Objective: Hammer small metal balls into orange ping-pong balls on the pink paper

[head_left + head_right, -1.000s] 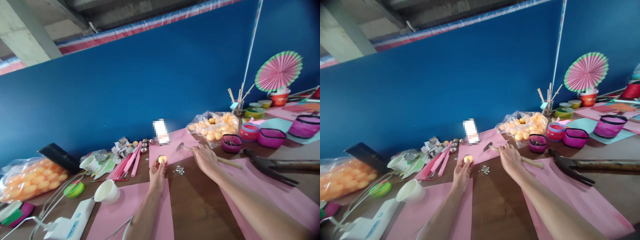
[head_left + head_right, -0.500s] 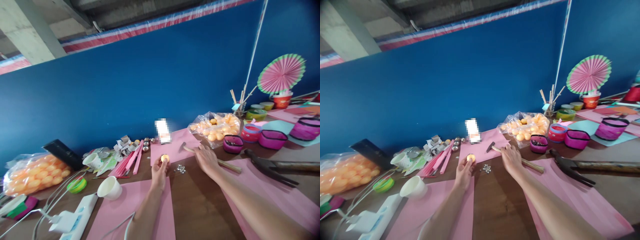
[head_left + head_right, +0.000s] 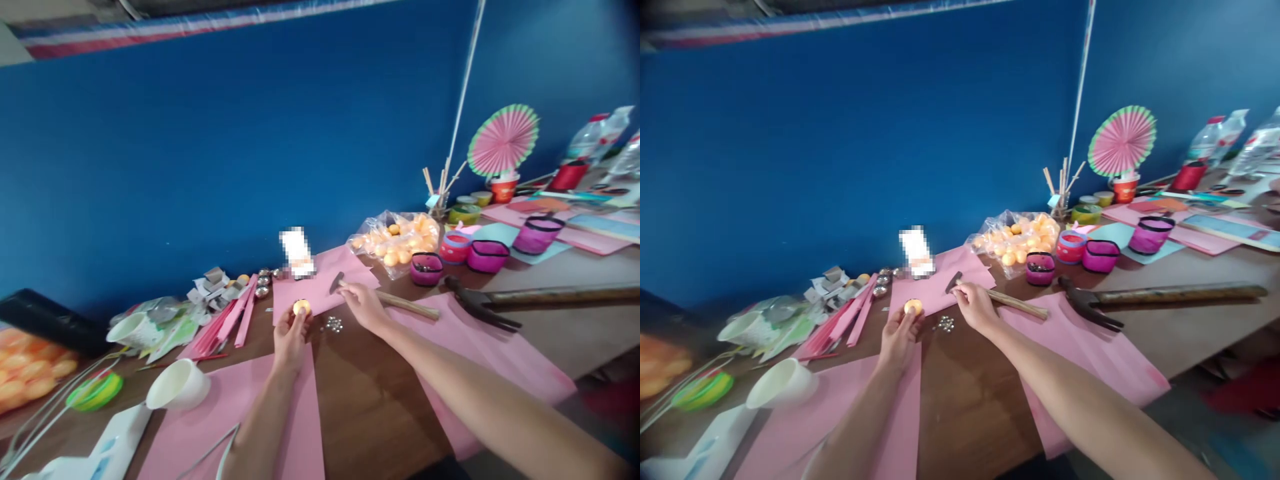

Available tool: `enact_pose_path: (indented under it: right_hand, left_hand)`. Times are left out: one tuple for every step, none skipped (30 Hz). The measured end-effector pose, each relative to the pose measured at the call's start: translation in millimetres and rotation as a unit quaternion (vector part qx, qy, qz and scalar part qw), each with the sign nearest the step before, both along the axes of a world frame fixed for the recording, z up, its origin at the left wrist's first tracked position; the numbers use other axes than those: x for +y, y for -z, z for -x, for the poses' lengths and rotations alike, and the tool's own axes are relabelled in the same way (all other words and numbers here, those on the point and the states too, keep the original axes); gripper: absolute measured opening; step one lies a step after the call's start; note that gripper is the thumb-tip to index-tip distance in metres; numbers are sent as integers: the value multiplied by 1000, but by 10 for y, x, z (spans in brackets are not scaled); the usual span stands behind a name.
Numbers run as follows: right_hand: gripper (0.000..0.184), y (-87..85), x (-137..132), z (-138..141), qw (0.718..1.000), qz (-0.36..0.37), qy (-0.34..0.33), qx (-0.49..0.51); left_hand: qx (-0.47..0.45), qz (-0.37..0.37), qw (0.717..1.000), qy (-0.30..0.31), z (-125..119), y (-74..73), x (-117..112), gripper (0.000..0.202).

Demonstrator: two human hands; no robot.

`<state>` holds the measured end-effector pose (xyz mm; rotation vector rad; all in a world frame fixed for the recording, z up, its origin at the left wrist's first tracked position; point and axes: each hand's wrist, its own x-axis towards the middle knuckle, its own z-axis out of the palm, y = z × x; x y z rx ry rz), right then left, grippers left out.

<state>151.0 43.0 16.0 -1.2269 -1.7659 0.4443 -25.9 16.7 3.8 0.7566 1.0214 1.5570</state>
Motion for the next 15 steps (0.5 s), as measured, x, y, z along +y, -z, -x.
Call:
enact_pose_path:
  right_hand:
    - [26, 0, 24, -27, 1000, 15, 6, 24]
    - [26, -1, 43, -51, 999, 31, 10, 44]
    - [26, -1, 55, -69, 997, 43, 13, 59]
    - [27, -1, 61, -81, 996, 50, 14, 69]
    - [27, 1, 61, -85, 996, 53, 13, 73]
    - [27, 4, 54, -83, 996, 50, 10, 71]
    - [27, 7, 42, -75, 997, 41, 7, 64]
    - [26, 9, 23, -63, 998, 27, 2, 49]
    - [24, 9, -2, -47, 1000, 7, -6, 29]
    - [22, 4, -34, -28, 1000, -18, -14, 2]
    - [20, -6, -71, -7, 998, -45, -30, -32]
    - [17, -21, -112, 16, 994, -69, -49, -68]
    - [16, -38, -155, 40, 988, -83, -69, -106]
    - [15, -58, -197, 65, 982, -91, -85, -143]
    - [15, -76, -236, 91, 975, -96, -98, -176]
  left_hand:
    - [0, 1, 1000, 1, 1, -5, 1, 32]
    - [2, -2, 1000, 5, 2, -8, 1, 32]
    - [2, -7, 1000, 5, 4, -7, 1, 31]
    - [1, -9, 1000, 3, 5, -5, 0, 31]
    - [1, -11, 1000, 2, 7, -1, -2, 31]
    - [0, -12, 1000, 1, 8, 4, -3, 31]
    - [-1, -13, 1000, 1, 8, 7, -5, 31]
    - [-3, -13, 1000, 1, 8, 10, -6, 31]
    - [-4, -13, 1000, 3, 7, 10, -7, 32]
    - [-8, -12, 1000, 0, 5, 10, -8, 31]
    - [-11, -7, 1000, -2, 3, 8, -9, 31]
    - [-14, -10, 1000, -1, 0, 6, -10, 31]
    - [-17, -11, 1000, 0, -3, 4, -11, 31]
    - [-18, -8, 1000, -2, -7, 2, -12, 32]
    - [-17, -3, 1000, 2, -10, 2, -13, 33]
